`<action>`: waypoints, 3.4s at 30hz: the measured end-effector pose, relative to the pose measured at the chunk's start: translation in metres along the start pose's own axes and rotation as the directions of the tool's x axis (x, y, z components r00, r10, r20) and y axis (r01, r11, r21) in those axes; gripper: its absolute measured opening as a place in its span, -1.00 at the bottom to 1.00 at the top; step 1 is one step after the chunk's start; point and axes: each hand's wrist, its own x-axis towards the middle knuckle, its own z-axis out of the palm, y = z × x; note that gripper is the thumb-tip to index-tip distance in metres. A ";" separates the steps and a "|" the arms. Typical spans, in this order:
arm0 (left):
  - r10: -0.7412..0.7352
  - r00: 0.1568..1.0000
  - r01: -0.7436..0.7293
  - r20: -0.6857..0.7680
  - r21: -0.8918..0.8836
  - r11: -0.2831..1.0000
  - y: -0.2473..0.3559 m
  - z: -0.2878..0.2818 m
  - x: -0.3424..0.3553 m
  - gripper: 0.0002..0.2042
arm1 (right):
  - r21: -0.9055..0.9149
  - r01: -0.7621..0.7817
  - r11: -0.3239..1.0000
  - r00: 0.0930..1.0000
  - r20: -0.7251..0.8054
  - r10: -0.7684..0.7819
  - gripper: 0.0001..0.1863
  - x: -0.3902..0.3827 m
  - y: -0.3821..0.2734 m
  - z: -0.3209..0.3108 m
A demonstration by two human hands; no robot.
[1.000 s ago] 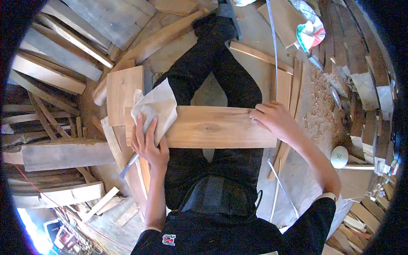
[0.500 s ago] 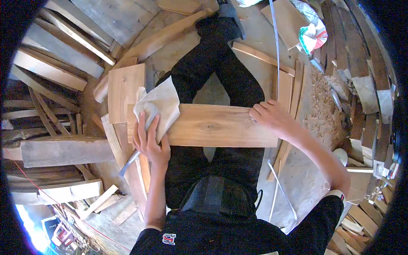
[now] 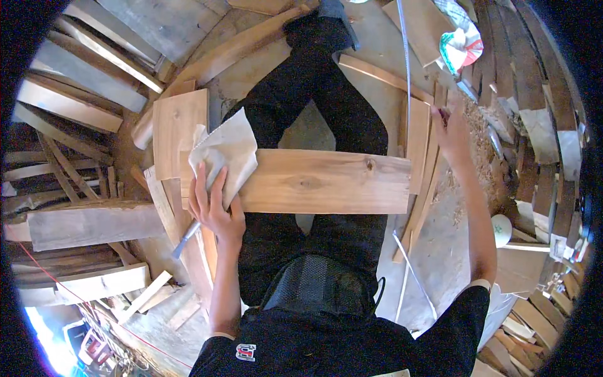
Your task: Refining and cleaning a piece of wood using a chisel and a cloth while sitting in a workshop.
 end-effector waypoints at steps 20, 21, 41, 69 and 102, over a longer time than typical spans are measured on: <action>-0.014 1.000 0.014 -0.006 0.002 1.000 -0.003 -0.003 -0.001 -0.55 | 0.317 0.344 0.884 0.711 0.527 -0.465 -0.88 -0.055 -0.139 -0.037; -0.019 1.000 0.019 -0.007 0.004 1.000 -0.003 -0.003 -0.001 -0.55 | 0.311 0.351 0.883 0.706 0.531 -0.468 -0.88 -0.058 -0.140 -0.038; -0.011 0.999 0.011 -0.042 -0.002 1.000 -0.007 0.001 -0.002 -0.59 | 0.525 0.114 0.843 0.862 0.370 -0.347 -0.83 -0.072 -0.128 -0.034; -0.014 0.998 0.012 -0.068 -0.023 1.000 -0.010 0.003 -0.005 -0.52 | 0.455 0.122 0.882 0.900 0.325 -0.292 -0.85 -0.077 -0.132 -0.029; -0.007 1.000 0.007 -0.022 0.011 1.000 -0.005 0.000 -0.002 -0.57 | 0.446 0.176 0.878 0.859 0.366 -0.358 -0.86 -0.068 -0.135 -0.023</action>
